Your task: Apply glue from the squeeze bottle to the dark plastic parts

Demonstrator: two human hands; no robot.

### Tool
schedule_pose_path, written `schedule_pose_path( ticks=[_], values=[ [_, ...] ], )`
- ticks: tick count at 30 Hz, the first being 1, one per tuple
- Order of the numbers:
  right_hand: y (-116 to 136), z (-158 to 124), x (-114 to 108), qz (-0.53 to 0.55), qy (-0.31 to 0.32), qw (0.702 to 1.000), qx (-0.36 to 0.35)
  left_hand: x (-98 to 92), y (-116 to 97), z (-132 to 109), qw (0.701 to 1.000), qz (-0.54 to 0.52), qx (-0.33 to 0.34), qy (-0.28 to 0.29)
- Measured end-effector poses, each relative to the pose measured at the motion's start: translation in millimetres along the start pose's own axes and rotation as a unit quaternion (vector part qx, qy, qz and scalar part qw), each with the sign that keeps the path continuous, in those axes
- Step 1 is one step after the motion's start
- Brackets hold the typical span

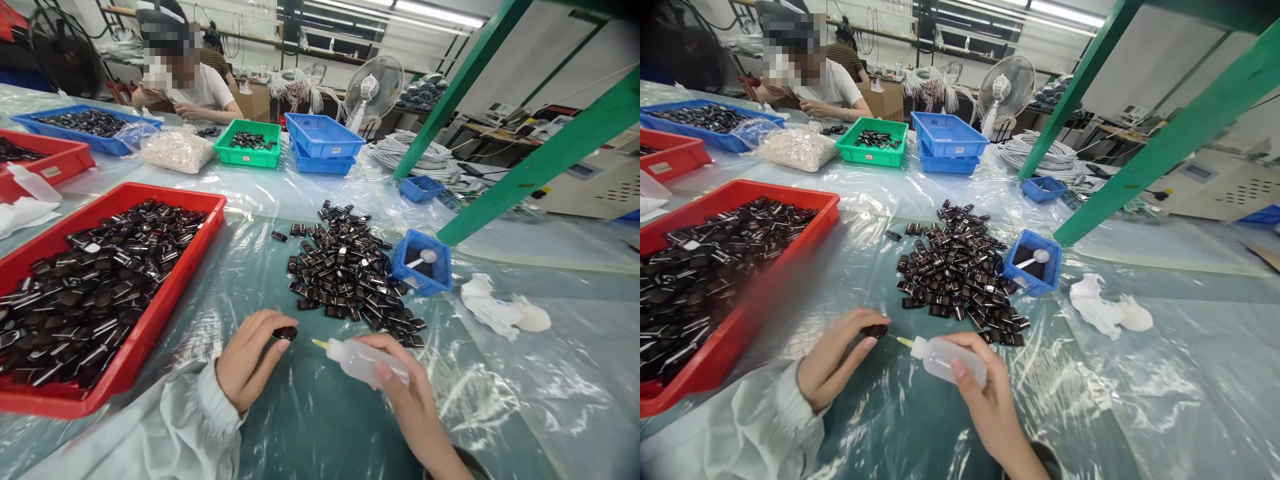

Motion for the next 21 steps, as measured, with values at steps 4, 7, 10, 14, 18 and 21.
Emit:
schedule_pose_path(
  ticks=[4, 7, 10, 14, 18, 21],
  values=[
    [3, 1, 2, -0.007, 0.009, 1.000, -0.006, -0.2, -4, -1, 1.000, -0.005, 0.004, -0.002],
    [3, 1, 4, -0.022, 0.023, 0.999, -0.011, -0.6, -6, -2, 1.000, -0.004, 0.000, -0.005],
    [3, 0, 4, -0.032, 0.027, 0.999, -0.014, -0.3, -8, -3, 1.000, -0.001, 0.005, 0.000],
    [2, -1, 4, -0.043, 0.035, 0.998, -0.013, 0.0, -11, -3, 1.000, 0.003, 0.028, 0.010],
    [0, 0, 3, -0.041, 0.045, 0.998, -0.004, 0.0, -15, -4, 0.999, 0.001, 0.039, 0.008],
    [-2, 0, 2, -0.014, 0.041, 0.999, 0.007, 0.3, -18, -4, 0.999, 0.001, 0.043, 0.003]
  ],
)
Point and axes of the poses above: each hand's wrist, its own z-axis towards the middle knuckle, its own x-axis out of the palm, y = z × x, the point moved 4 cm from there along z, towards the middle knuckle, and after that the axes turned 8 degrees about x, right-handed, at the moved point
